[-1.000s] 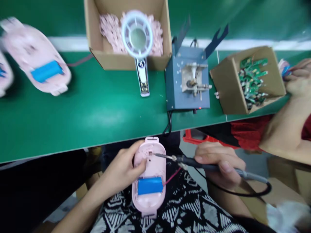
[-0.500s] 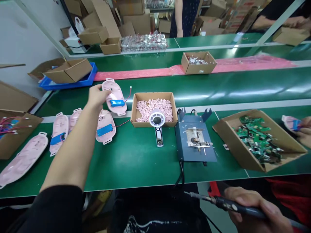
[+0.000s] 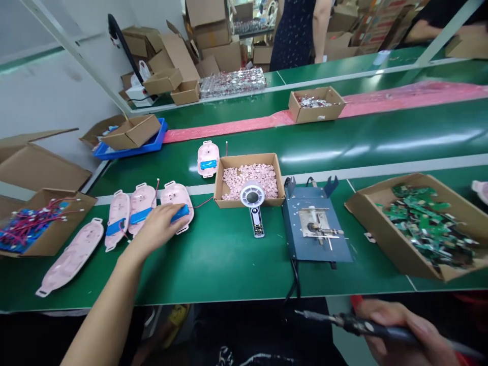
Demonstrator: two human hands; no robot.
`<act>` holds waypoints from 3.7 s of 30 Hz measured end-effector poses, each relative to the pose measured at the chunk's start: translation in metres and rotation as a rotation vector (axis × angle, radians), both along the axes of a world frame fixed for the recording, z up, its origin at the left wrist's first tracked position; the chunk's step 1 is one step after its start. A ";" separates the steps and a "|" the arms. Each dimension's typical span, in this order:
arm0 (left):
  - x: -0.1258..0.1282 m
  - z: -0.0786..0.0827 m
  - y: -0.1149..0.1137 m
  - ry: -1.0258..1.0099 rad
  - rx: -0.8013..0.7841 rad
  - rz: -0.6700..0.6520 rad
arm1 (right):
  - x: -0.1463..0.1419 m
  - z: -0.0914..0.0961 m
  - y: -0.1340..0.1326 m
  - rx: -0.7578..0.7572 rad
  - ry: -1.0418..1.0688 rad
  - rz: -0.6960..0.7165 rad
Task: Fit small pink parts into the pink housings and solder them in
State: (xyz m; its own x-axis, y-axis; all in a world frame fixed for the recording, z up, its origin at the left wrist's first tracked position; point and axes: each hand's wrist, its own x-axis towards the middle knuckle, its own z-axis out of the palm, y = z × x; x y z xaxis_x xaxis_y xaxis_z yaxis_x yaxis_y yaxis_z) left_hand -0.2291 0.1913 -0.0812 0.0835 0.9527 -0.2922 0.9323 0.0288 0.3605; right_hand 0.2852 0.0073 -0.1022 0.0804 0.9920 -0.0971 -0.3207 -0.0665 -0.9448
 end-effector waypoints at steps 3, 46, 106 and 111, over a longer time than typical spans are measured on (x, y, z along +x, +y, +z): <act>-0.010 -0.005 -0.028 0.047 0.058 -0.155 | -0.030 0.015 0.037 0.209 0.070 0.148; 0.121 0.009 0.121 0.182 0.074 -0.338 | -0.045 0.002 0.013 0.055 0.093 0.009; 0.074 -0.016 -0.057 -0.106 0.154 -0.054 | -0.056 0.004 0.026 0.026 0.088 0.125; 0.081 -0.026 -0.072 -0.149 0.323 0.089 | -0.056 0.004 0.024 0.006 0.073 0.124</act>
State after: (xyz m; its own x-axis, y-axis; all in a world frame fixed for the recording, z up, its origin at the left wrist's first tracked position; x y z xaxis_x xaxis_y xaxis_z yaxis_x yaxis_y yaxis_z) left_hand -0.1478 0.1189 -0.1068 0.0148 0.9993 0.0342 0.8680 -0.0298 0.4958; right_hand 0.2294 0.0310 -0.0986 -0.0504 0.9945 -0.0923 -0.3778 -0.1045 -0.9200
